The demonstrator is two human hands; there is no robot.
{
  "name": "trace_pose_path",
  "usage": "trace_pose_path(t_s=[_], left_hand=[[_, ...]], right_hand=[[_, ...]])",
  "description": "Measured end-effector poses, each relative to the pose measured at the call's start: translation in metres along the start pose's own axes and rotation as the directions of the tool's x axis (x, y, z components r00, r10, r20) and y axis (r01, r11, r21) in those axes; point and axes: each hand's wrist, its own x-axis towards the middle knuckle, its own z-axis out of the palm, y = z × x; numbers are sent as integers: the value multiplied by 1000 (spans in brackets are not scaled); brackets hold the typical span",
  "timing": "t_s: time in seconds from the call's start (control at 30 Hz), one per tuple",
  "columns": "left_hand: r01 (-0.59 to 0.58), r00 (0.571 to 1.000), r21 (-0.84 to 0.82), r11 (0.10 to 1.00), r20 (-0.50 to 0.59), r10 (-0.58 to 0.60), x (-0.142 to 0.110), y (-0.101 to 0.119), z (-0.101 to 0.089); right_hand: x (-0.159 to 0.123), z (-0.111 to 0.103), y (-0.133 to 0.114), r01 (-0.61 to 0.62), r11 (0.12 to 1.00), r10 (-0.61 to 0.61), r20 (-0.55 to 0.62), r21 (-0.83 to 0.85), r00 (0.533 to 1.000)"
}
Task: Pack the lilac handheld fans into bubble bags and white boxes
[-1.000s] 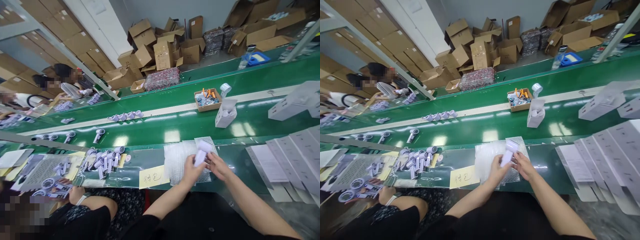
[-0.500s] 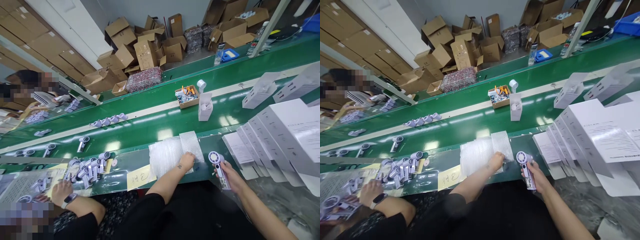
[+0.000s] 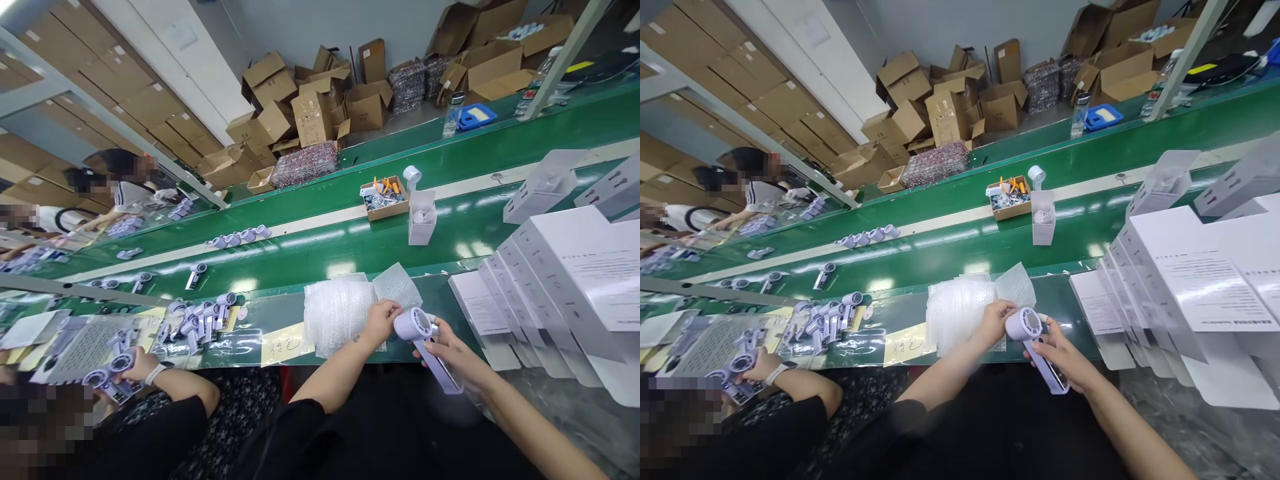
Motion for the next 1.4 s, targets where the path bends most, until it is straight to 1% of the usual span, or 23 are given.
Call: trace_pose_path(t_s=[0.1, 0.2, 0.27, 0.33, 0.37, 0.4, 0.47, 0.53, 0.57, 0.6, 0.67, 0.7, 0.73, 0.77, 0.8, 0.87, 0.9, 0.93, 1.03, 1.07, 1.2, 1.33, 1.4], left_hand=[[38, 999, -241, 970, 38, -29, -8, 0, -3], [157, 987, -435, 887, 100, -126, -12, -7, -6], [248, 967, -526, 814, 85, -240, -14, -10, -9], [289, 946, -559, 777, 42, -321, -15, -10, -11], [278, 949, -543, 792, 27, -314, -16, -8, -12], [243, 962, -505, 828, 19, -271, -17, -4, -13], [116, 992, -378, 919, -1, -125, -21, 4, -14], [-53, 998, -206, 977, -35, 47, -25, 12, -15], [-147, 989, -109, 983, -46, 142, -26, 15, -16], [-245, 969, -10, 970, -35, 244, -28, 16, -18], [-425, 905, 157, 892, 42, 424, -29, 15, -22], [-486, 874, 210, 849, 91, 477, -29, 13, -25], [-516, 856, 238, 823, 129, 500, -28, 10, -26], [-515, 857, 248, 821, 142, 495, -27, 8, -28], [-485, 874, 250, 838, 125, 469, -25, 6, -28], [-401, 914, 252, 880, 50, 402, -24, 5, -27], [-391, 918, 258, 884, 35, 396, -24, 5, -27], [-417, 907, 266, 869, 56, 418, -26, 5, -26], [-556, 830, 260, 790, 232, 508, -35, 5, -25], [-561, 824, 250, 789, 262, 503, -37, 5, -26], [-474, 865, 183, 861, 281, 416, -32, 12, -30], [-313, 931, 157, 937, 244, 271, -20, 32, -31], [-287, 927, 117, 951, 285, 244, -18, 38, -30]], right_hand=[[7, 7, -4, -58, 989, 44, 97, 138, 994], [16, 9, -4, -92, 978, 64, 150, 188, 987], [20, 7, 0, -89, 980, 72, 103, 176, 992], [22, 6, 8, -86, 983, 88, -3, 161, 996], [23, 6, 12, -87, 984, 98, -60, 158, 993], [23, 6, 17, -89, 984, 106, -105, 158, 989], [24, 9, 23, -87, 983, 112, -149, 160, 982], [25, 13, 24, -74, 983, 100, -157, 166, 982], [25, 16, 23, -58, 983, 88, -167, 175, 982], [25, 19, 21, -37, 981, 73, -186, 189, 980], [25, 25, 16, 14, 975, 37, -224, 223, 974], [24, 28, 15, 36, 970, 24, -244, 240, 970], [23, 31, 15, 50, 966, 20, -266, 255, 964], [22, 34, 15, 58, 961, 24, -291, 271, 956], [20, 37, 16, 63, 955, 33, -317, 289, 948], [17, 42, 20, 72, 941, 54, -356, 331, 933], [16, 43, 22, 77, 933, 59, -358, 353, 932], [15, 44, 23, 84, 924, 57, -353, 372, 934], [15, 44, 24, 126, 906, 33, -363, 404, 931], [16, 44, 23, 139, 902, 28, -377, 409, 926], [23, 48, 19, 145, 886, 51, -404, 440, 913], [35, 55, 13, 94, 854, 154, -419, 513, 895], [40, 56, 13, 63, 834, 214, -426, 549, 879]])
